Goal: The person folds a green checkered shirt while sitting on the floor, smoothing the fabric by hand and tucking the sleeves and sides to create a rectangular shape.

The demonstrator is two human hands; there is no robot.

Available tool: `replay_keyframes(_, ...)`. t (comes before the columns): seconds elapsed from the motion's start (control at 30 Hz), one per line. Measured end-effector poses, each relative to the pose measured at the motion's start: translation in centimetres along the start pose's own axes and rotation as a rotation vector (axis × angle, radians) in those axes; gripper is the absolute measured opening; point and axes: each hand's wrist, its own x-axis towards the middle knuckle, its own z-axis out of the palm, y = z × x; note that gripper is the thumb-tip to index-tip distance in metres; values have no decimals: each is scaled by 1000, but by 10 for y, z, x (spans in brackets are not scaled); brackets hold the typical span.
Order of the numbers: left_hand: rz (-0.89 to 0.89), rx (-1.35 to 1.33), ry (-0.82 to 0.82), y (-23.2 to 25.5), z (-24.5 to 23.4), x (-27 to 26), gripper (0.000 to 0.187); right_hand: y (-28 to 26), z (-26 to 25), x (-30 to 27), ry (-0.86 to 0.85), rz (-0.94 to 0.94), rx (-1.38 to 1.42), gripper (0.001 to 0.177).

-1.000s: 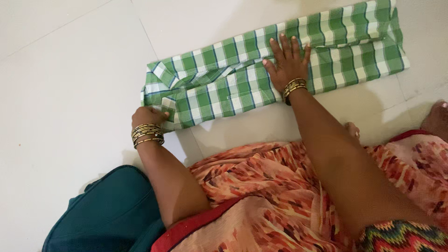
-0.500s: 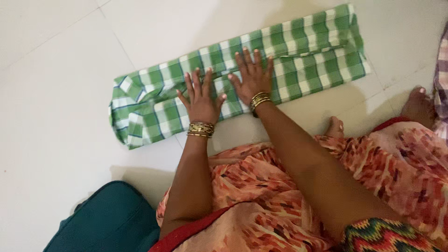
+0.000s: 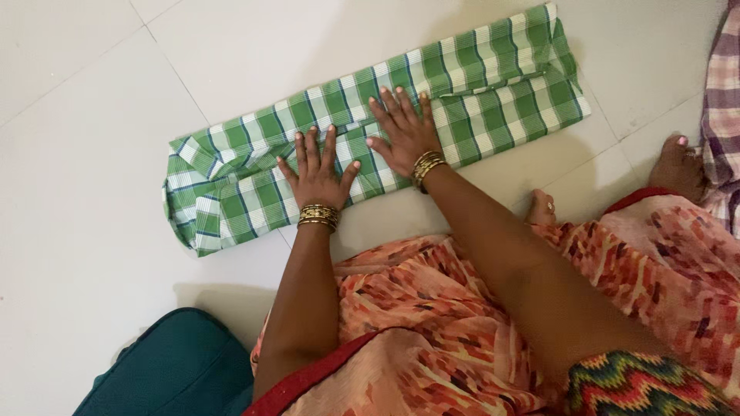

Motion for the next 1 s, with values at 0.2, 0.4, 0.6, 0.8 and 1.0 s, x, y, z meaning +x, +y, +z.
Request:
replay_keyframes(0.2,9,-2,20,-3,5,3,86,60,0,-10,25,-22,-26,81)
replay_keyframes(0.4,-14,-5,-5,0,1,0,85,136,-25,-24,84,190,43,89)
replay_keyframes(0.6,-17,17,-23,0,0,1,85,193,-46,-41,119,356,45,94)
replay_keyframes(0.8,-1,17,-26,-2,1,3,86,199,-50,-36,-5,509,69,89)
replay_keyframes(1.0,-18,0,-25,-1,-3,1,86,191,-59,-23,-105,607,83,86)
